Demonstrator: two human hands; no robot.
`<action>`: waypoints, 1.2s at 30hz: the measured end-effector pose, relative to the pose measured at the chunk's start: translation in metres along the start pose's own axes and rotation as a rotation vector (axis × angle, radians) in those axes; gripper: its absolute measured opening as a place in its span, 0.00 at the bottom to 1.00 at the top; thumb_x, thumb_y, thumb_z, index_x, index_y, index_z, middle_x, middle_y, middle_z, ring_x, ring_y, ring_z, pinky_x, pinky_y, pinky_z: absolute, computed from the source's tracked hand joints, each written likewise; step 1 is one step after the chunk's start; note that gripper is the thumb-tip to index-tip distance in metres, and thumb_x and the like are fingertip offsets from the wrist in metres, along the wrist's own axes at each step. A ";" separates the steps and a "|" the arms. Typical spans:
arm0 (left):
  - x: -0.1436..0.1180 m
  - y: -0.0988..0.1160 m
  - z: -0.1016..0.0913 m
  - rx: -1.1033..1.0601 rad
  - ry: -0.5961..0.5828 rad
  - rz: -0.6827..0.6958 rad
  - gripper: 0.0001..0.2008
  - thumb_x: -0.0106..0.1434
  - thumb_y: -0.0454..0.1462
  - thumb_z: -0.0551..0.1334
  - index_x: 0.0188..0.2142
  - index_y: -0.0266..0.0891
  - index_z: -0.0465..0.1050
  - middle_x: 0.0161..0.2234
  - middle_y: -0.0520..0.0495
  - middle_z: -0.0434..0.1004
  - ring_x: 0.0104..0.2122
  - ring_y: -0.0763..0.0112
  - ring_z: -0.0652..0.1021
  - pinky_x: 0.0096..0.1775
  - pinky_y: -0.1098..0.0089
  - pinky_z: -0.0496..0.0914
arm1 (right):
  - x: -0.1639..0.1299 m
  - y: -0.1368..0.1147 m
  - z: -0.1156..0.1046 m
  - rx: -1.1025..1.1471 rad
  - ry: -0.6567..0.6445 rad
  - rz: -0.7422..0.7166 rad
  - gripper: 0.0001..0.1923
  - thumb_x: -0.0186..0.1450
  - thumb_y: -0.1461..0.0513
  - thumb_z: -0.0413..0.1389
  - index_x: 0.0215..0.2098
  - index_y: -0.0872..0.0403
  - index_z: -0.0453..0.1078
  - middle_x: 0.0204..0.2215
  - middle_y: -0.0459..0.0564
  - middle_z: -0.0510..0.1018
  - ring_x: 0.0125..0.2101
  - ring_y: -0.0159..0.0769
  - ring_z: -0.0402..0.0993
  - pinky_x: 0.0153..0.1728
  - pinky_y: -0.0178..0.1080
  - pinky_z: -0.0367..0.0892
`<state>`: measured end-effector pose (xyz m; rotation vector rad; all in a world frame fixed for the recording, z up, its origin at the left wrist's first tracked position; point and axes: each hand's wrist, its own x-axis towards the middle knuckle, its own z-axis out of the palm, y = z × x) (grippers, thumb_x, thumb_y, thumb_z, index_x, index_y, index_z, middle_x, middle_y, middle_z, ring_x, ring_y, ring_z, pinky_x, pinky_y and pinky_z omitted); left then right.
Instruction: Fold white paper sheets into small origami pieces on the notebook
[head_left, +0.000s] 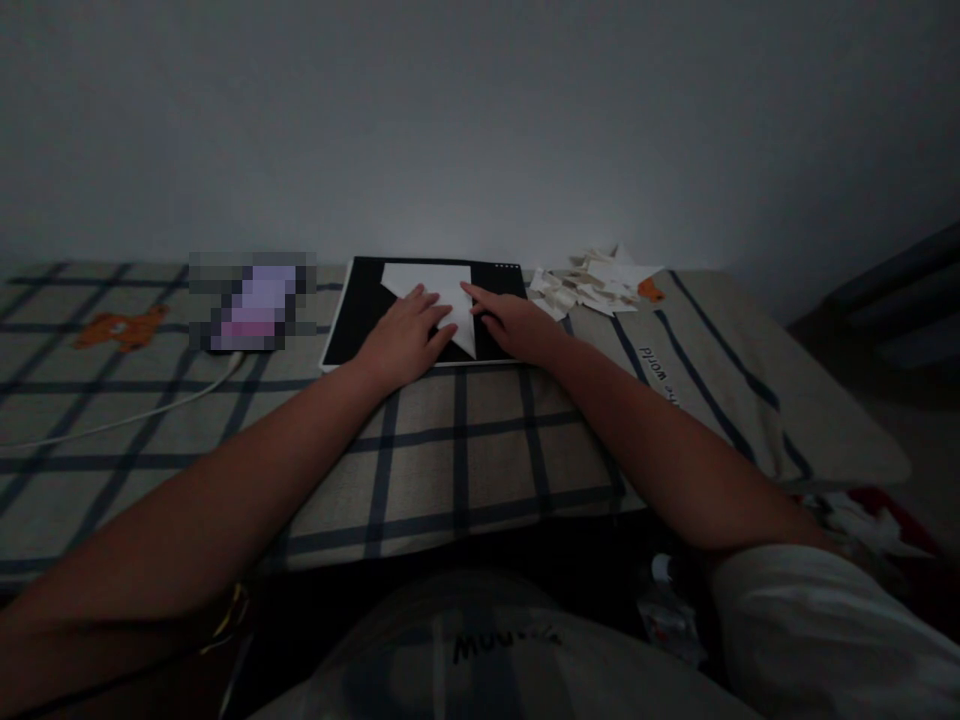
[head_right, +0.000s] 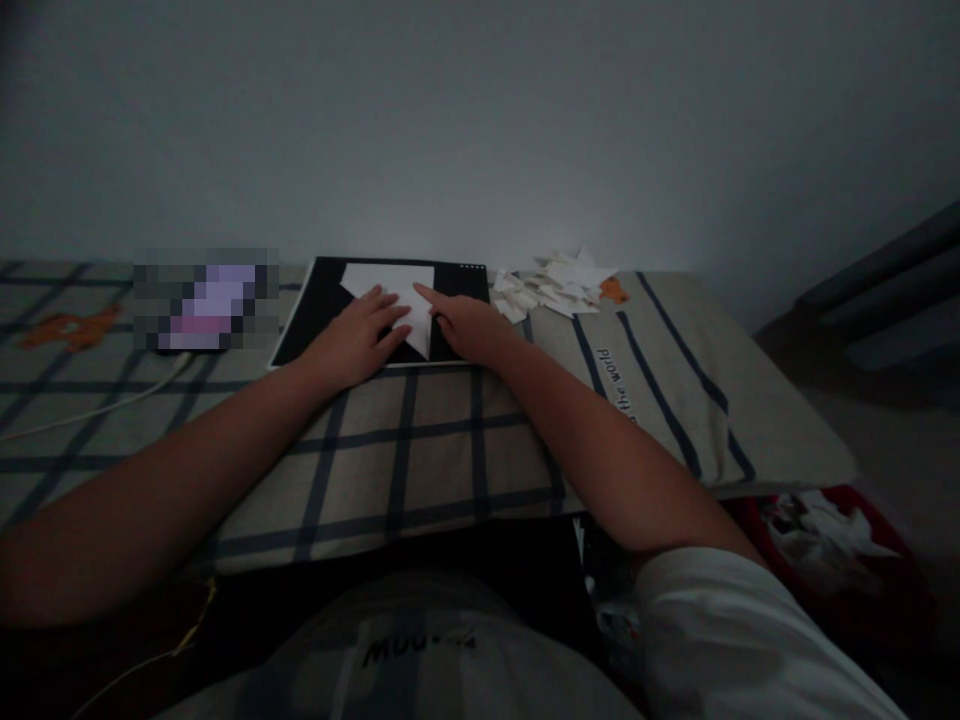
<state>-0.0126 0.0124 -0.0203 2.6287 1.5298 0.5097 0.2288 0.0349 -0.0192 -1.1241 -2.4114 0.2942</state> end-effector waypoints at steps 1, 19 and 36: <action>0.000 0.001 0.000 0.004 -0.008 -0.004 0.30 0.79 0.48 0.51 0.69 0.31 0.74 0.73 0.31 0.68 0.77 0.43 0.60 0.75 0.42 0.57 | 0.000 0.002 0.001 0.040 0.015 0.012 0.38 0.72 0.69 0.48 0.80 0.55 0.57 0.60 0.57 0.84 0.59 0.46 0.79 0.65 0.49 0.70; 0.001 0.010 -0.006 0.023 -0.080 -0.031 0.28 0.80 0.45 0.51 0.71 0.37 0.72 0.76 0.38 0.64 0.78 0.45 0.58 0.75 0.39 0.55 | 0.005 0.015 0.012 0.160 0.052 0.020 0.42 0.70 0.71 0.50 0.81 0.58 0.50 0.62 0.57 0.83 0.65 0.45 0.75 0.71 0.52 0.65; 0.002 0.011 -0.004 0.049 -0.089 -0.040 0.28 0.81 0.47 0.50 0.73 0.40 0.69 0.77 0.39 0.62 0.78 0.47 0.59 0.75 0.39 0.53 | 0.004 0.010 0.005 0.172 0.027 0.046 0.41 0.71 0.71 0.49 0.81 0.63 0.49 0.64 0.61 0.81 0.67 0.45 0.74 0.72 0.53 0.64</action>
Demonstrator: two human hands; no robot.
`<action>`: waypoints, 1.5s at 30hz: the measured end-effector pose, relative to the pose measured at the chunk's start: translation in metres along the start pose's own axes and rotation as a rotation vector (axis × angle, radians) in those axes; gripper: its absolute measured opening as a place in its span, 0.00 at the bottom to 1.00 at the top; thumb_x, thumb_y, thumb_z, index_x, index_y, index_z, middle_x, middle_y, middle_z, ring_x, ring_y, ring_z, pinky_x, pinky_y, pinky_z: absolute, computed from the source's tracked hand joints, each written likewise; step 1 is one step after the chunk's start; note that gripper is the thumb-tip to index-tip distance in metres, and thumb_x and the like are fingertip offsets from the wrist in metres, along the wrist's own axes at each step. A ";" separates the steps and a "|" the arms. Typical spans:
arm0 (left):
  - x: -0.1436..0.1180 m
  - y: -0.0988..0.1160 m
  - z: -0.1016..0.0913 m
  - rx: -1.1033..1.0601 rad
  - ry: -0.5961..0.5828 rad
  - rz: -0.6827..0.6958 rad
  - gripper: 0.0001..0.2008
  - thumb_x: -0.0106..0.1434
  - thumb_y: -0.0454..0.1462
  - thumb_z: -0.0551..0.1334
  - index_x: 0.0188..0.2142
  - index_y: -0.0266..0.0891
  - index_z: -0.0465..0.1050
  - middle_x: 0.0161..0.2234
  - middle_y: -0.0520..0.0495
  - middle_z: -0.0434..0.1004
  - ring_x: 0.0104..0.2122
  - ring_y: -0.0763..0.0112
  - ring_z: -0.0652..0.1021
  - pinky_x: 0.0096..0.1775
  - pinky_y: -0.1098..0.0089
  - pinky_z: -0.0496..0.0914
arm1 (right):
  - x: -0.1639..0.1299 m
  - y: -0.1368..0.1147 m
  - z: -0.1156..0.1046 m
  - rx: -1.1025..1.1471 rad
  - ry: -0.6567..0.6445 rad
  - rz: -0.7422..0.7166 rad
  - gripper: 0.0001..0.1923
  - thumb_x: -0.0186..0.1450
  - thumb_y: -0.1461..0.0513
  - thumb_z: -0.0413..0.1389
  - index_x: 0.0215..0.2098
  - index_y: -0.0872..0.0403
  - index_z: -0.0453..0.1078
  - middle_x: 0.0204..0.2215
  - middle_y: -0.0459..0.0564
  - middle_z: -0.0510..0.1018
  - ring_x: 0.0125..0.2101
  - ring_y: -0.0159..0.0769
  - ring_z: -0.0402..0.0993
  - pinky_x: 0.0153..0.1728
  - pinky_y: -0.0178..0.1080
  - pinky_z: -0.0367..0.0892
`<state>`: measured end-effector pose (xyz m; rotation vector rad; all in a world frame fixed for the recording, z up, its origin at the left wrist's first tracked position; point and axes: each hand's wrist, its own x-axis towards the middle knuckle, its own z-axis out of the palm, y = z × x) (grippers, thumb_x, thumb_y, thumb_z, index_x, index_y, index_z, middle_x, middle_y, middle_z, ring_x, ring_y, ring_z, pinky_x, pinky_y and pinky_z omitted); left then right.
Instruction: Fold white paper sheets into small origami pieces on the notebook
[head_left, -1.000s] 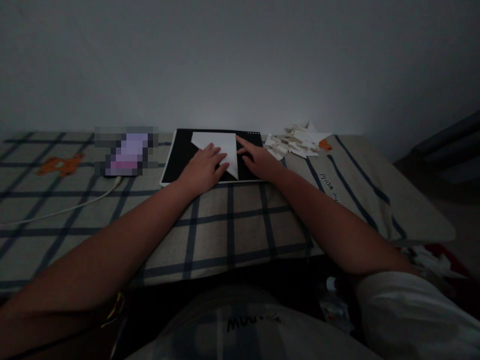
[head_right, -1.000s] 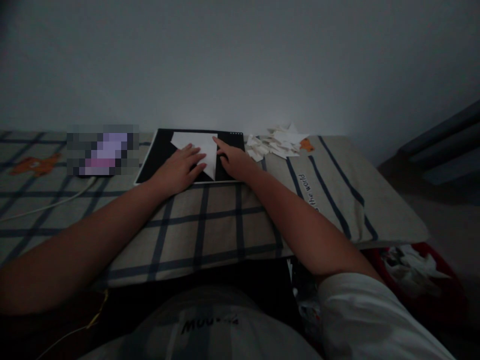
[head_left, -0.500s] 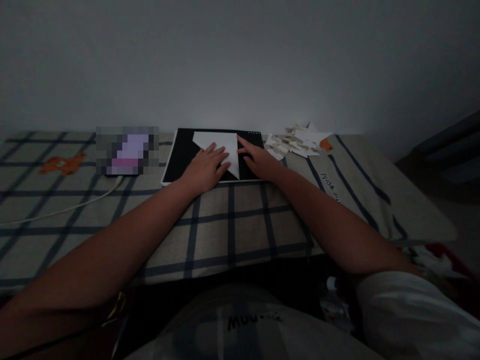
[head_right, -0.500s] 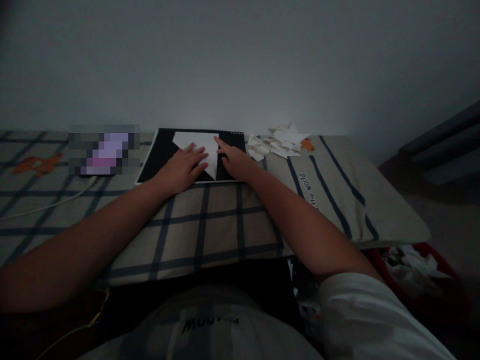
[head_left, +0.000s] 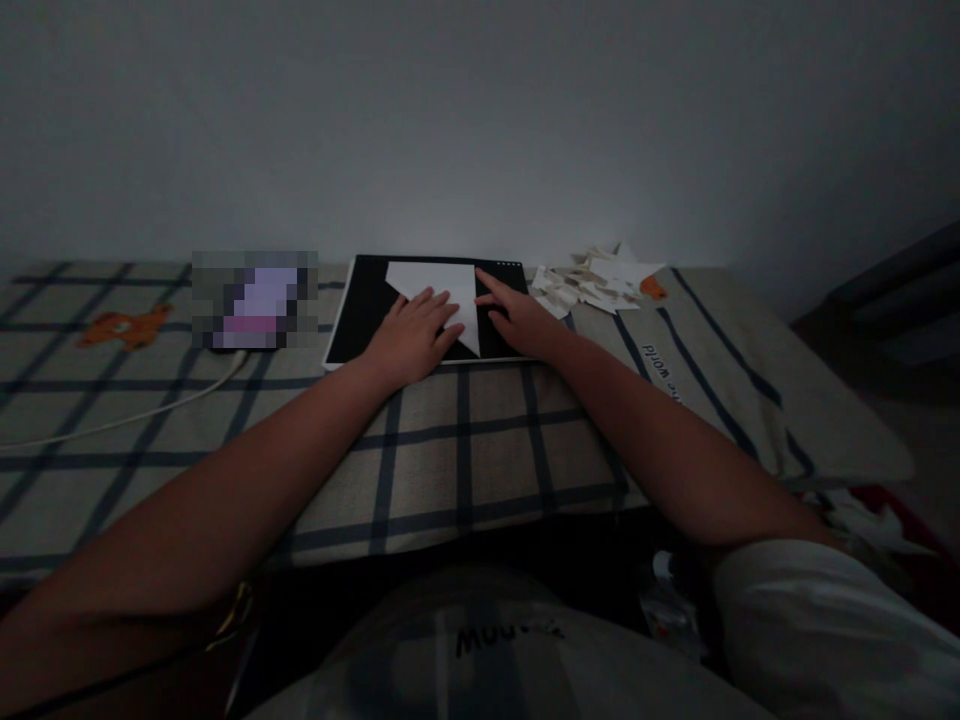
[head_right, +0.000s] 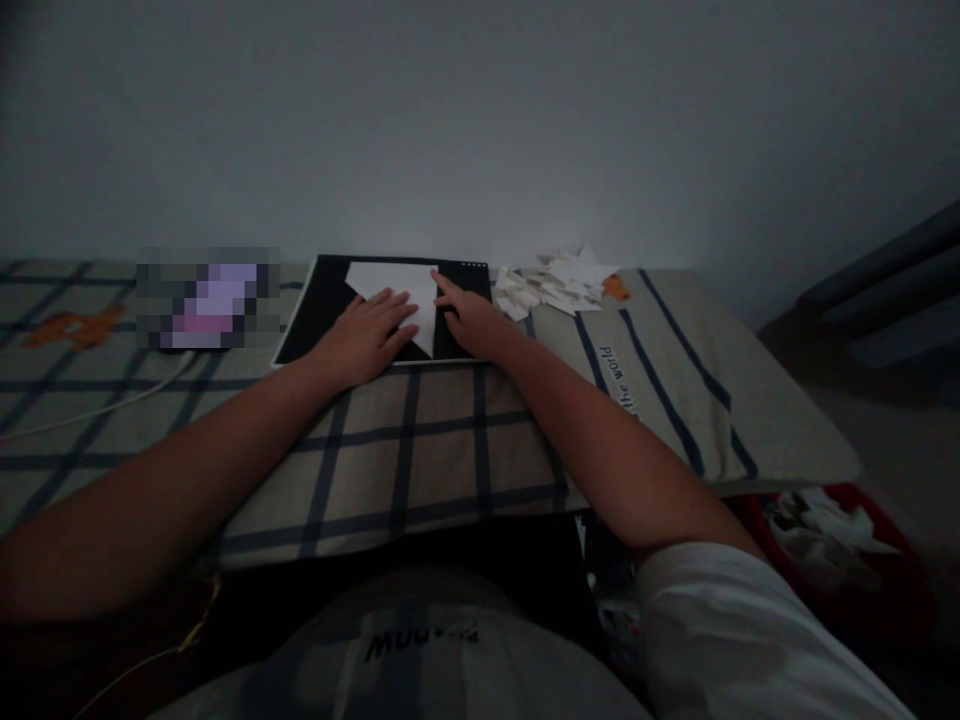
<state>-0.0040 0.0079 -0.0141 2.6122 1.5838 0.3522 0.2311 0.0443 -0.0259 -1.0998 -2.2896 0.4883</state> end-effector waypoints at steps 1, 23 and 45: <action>0.000 0.001 -0.001 0.004 -0.002 -0.001 0.28 0.81 0.47 0.50 0.73 0.40 0.69 0.77 0.38 0.61 0.78 0.47 0.60 0.75 0.39 0.53 | 0.000 0.000 0.000 -0.003 0.003 -0.002 0.41 0.71 0.71 0.49 0.81 0.63 0.49 0.64 0.61 0.81 0.67 0.45 0.75 0.72 0.53 0.64; 0.000 0.003 -0.004 0.071 -0.073 0.000 0.32 0.81 0.50 0.52 0.77 0.38 0.61 0.79 0.36 0.57 0.79 0.46 0.57 0.76 0.38 0.52 | 0.002 0.016 0.002 -0.093 -0.023 -0.125 0.20 0.71 0.63 0.60 0.59 0.53 0.81 0.61 0.58 0.83 0.62 0.49 0.77 0.68 0.59 0.68; -0.003 0.015 -0.015 0.168 -0.134 -0.015 0.32 0.83 0.50 0.47 0.79 0.42 0.58 0.80 0.40 0.53 0.79 0.50 0.56 0.77 0.38 0.47 | 0.004 0.019 0.004 -0.111 0.017 -0.158 0.15 0.75 0.62 0.58 0.53 0.50 0.85 0.56 0.54 0.87 0.59 0.47 0.82 0.65 0.55 0.72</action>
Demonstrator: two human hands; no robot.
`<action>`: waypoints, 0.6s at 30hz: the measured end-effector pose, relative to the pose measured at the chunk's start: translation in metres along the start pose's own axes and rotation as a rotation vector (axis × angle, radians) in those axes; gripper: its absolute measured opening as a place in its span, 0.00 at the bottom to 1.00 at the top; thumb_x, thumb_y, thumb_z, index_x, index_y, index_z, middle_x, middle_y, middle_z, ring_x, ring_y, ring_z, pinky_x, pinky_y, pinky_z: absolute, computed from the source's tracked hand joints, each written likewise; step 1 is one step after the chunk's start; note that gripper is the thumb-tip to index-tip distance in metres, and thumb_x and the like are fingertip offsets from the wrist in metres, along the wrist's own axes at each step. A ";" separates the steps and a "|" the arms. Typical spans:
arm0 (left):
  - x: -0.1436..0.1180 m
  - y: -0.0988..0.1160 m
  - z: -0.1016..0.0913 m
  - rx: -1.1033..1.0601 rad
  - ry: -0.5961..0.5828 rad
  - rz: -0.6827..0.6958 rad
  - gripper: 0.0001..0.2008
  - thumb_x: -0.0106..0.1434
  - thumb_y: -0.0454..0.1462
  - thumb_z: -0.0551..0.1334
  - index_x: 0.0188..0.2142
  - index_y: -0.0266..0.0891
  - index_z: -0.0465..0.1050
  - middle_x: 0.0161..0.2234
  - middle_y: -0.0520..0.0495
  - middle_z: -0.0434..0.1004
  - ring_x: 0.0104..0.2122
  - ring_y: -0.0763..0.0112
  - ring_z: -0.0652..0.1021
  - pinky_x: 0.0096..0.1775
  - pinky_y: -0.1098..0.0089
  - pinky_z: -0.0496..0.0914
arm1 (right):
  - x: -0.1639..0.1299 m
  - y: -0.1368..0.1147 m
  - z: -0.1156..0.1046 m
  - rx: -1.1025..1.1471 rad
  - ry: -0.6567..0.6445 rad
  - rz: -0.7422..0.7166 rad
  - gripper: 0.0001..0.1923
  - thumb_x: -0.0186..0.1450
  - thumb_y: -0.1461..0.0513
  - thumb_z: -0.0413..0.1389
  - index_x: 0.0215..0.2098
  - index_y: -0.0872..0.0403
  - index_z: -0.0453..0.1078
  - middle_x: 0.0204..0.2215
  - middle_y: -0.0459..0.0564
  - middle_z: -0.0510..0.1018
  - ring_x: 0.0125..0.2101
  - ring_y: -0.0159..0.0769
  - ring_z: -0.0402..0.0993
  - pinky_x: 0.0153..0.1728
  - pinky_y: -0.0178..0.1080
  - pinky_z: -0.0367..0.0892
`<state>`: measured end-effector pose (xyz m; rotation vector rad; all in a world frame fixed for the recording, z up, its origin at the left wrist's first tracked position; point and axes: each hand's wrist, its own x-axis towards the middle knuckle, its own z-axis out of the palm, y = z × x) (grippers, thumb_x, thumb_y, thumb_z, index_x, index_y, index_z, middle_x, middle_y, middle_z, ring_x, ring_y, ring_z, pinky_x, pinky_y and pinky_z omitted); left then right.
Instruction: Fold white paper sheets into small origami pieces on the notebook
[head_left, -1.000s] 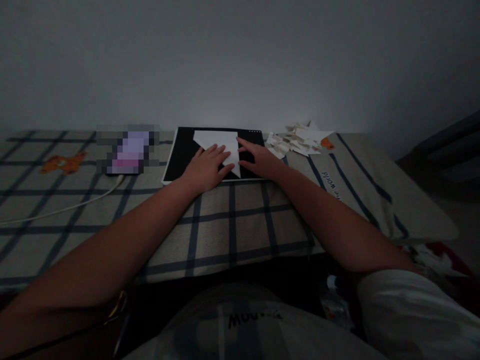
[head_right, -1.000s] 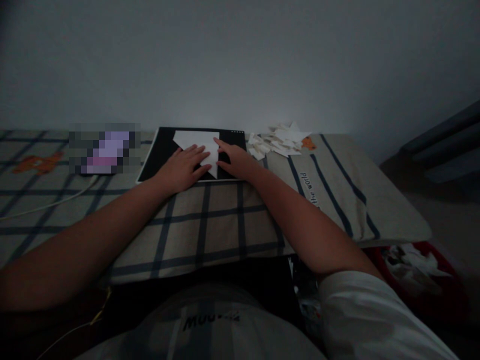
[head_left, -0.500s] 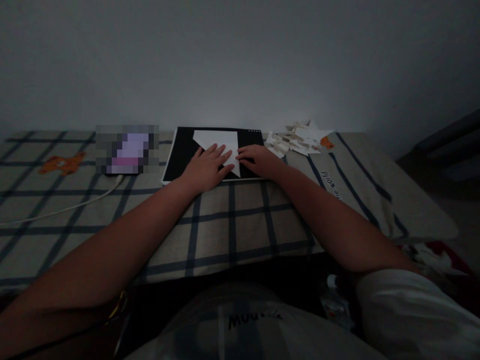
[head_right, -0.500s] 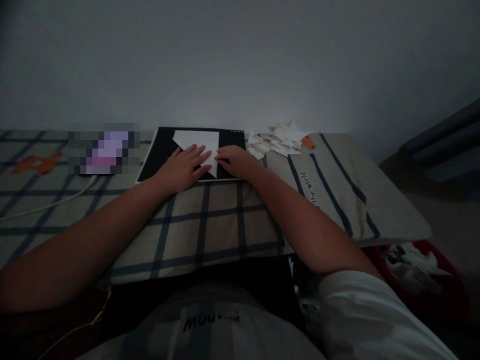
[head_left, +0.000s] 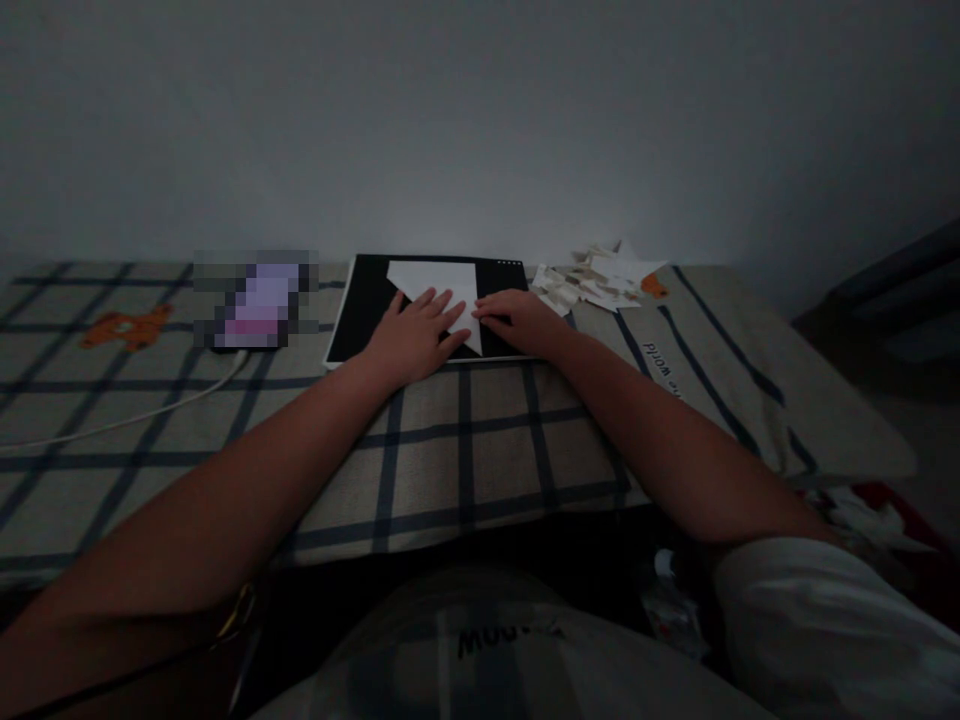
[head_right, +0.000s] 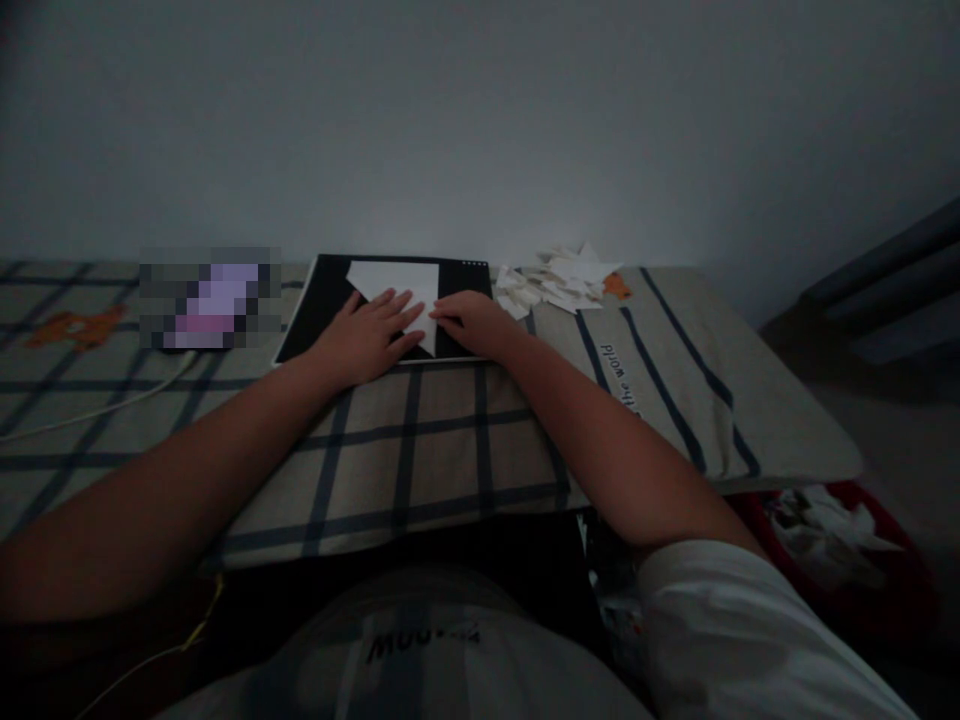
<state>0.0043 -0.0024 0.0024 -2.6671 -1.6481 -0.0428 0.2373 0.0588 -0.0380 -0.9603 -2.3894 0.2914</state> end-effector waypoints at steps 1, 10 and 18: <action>0.000 0.000 0.000 0.001 -0.003 -0.001 0.32 0.83 0.50 0.47 0.79 0.42 0.58 0.80 0.40 0.53 0.79 0.50 0.56 0.77 0.38 0.47 | 0.000 -0.001 0.000 0.005 -0.002 0.004 0.15 0.75 0.61 0.58 0.53 0.50 0.85 0.56 0.54 0.87 0.59 0.47 0.81 0.65 0.55 0.72; 0.001 0.000 0.002 -0.022 0.030 -0.002 0.31 0.82 0.52 0.48 0.78 0.44 0.61 0.79 0.40 0.56 0.79 0.49 0.58 0.76 0.36 0.47 | 0.001 -0.001 0.000 -0.009 -0.039 -0.028 0.13 0.74 0.55 0.63 0.50 0.52 0.86 0.57 0.58 0.86 0.59 0.49 0.80 0.65 0.56 0.70; 0.000 0.002 0.004 -0.056 0.206 0.079 0.28 0.80 0.49 0.54 0.74 0.42 0.69 0.76 0.39 0.64 0.78 0.47 0.61 0.76 0.38 0.51 | 0.003 -0.004 0.000 -0.004 -0.038 -0.017 0.14 0.73 0.53 0.65 0.49 0.53 0.86 0.55 0.60 0.86 0.58 0.52 0.81 0.64 0.58 0.71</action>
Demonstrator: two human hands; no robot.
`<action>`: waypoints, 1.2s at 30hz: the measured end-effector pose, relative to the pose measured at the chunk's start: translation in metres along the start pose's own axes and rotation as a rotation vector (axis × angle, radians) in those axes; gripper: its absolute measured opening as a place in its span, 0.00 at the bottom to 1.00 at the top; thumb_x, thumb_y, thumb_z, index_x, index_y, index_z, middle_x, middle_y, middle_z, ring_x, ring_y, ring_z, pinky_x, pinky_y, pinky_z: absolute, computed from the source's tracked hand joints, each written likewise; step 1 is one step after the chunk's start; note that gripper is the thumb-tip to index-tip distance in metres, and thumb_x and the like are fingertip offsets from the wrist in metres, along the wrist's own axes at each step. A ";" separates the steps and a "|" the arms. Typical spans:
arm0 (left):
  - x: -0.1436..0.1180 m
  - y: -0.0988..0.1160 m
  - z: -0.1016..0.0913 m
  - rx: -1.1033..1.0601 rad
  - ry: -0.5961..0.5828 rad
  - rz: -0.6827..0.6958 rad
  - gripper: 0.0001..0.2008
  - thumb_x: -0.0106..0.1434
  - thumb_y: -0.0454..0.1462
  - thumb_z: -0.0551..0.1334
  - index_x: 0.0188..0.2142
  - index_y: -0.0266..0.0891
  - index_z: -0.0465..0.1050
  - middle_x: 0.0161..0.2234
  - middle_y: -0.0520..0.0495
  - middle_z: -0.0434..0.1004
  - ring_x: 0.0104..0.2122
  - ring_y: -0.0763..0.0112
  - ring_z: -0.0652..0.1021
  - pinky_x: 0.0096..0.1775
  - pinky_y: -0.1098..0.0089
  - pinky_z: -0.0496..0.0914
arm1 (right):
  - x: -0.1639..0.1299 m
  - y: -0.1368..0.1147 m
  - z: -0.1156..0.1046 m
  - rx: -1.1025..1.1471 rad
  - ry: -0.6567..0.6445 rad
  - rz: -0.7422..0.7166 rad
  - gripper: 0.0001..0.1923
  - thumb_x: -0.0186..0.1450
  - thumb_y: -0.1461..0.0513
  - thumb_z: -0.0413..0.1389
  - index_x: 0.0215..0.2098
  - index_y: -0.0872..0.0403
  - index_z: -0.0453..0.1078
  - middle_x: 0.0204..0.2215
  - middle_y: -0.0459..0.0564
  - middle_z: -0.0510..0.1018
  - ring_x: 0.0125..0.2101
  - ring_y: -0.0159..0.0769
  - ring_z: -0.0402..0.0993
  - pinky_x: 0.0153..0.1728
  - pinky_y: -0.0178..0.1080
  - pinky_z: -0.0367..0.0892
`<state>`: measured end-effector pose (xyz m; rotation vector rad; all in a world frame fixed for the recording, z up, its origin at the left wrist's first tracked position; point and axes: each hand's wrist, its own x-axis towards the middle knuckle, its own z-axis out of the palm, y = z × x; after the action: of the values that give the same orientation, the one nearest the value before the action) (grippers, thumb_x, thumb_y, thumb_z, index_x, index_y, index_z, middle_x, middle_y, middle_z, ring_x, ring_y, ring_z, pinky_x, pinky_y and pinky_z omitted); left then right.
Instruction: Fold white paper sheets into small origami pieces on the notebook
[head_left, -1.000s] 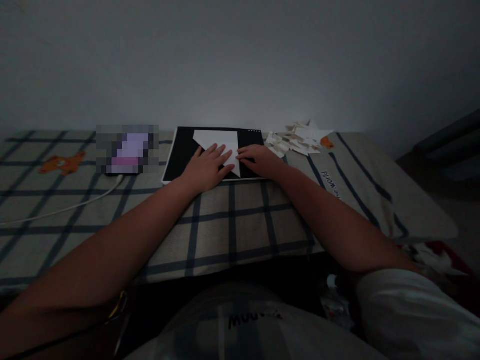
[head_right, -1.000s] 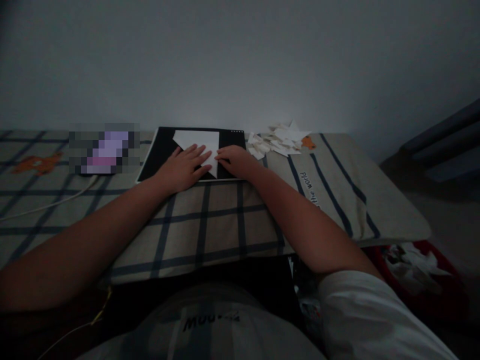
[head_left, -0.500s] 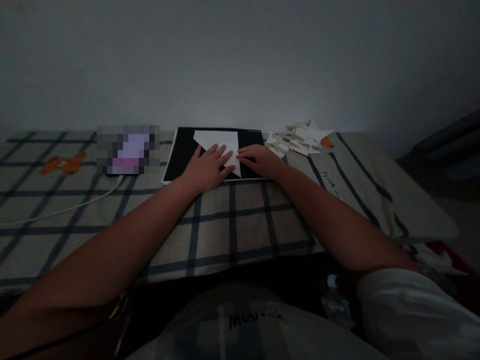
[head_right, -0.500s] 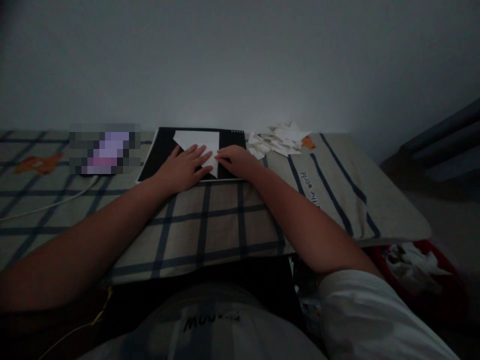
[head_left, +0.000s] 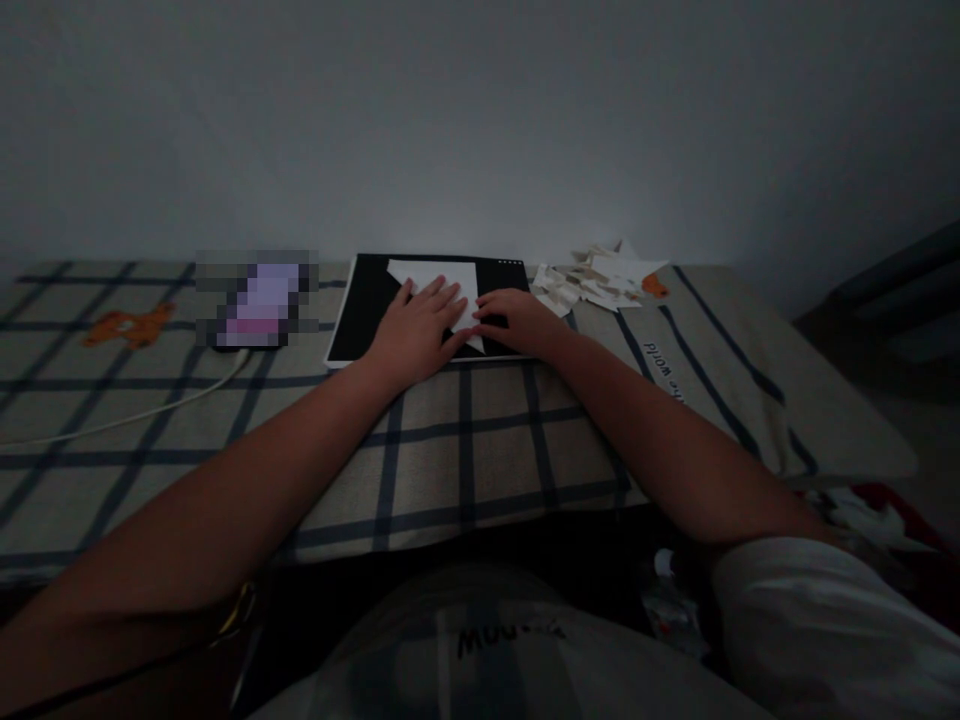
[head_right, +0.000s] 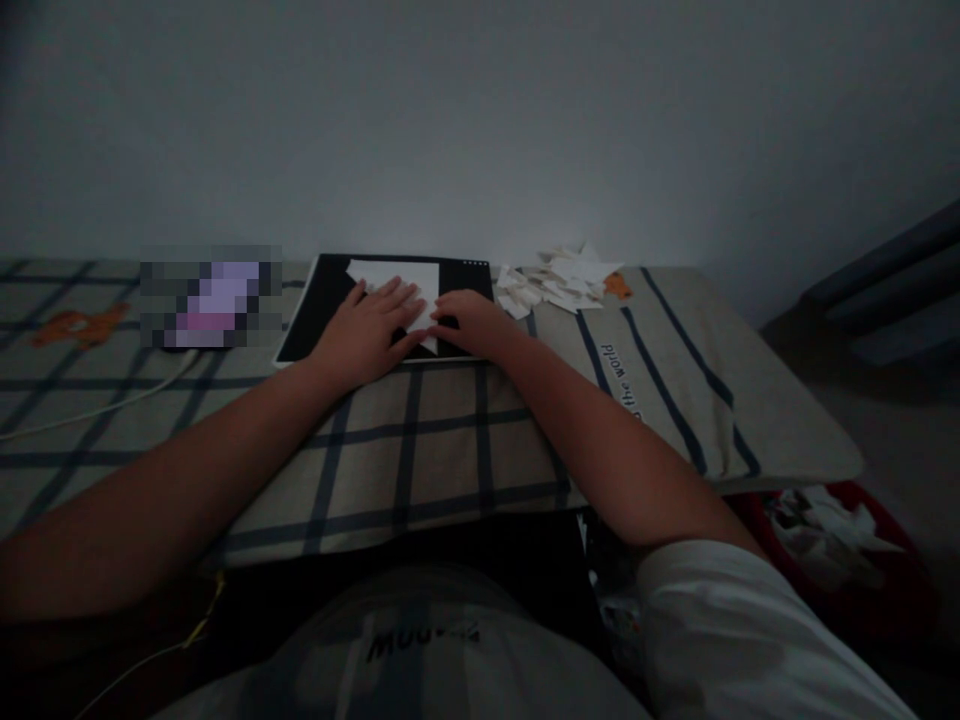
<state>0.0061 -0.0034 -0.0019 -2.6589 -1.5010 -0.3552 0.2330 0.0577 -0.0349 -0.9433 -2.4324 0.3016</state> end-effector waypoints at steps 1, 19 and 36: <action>0.001 0.001 0.000 -0.007 -0.013 0.014 0.29 0.81 0.48 0.54 0.73 0.40 0.69 0.76 0.37 0.64 0.77 0.48 0.61 0.76 0.40 0.52 | 0.000 0.000 0.000 -0.001 0.003 -0.002 0.13 0.72 0.54 0.65 0.49 0.53 0.86 0.55 0.60 0.86 0.58 0.52 0.81 0.64 0.58 0.71; 0.008 -0.008 0.013 -0.033 -0.124 0.036 0.30 0.82 0.46 0.48 0.75 0.33 0.64 0.77 0.34 0.61 0.77 0.47 0.62 0.74 0.44 0.59 | -0.001 -0.001 -0.006 0.000 -0.033 0.043 0.13 0.74 0.62 0.61 0.53 0.51 0.85 0.59 0.56 0.86 0.61 0.47 0.80 0.67 0.55 0.71; 0.012 -0.012 0.011 -0.056 -0.104 0.040 0.30 0.80 0.50 0.54 0.73 0.37 0.69 0.75 0.37 0.67 0.74 0.53 0.68 0.74 0.54 0.61 | 0.000 0.000 -0.008 -0.010 -0.053 0.007 0.13 0.74 0.62 0.61 0.52 0.53 0.85 0.58 0.58 0.86 0.60 0.48 0.80 0.66 0.56 0.71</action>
<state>0.0038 0.0151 -0.0100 -2.7873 -1.4834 -0.2646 0.2373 0.0580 -0.0285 -0.9601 -2.4809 0.3215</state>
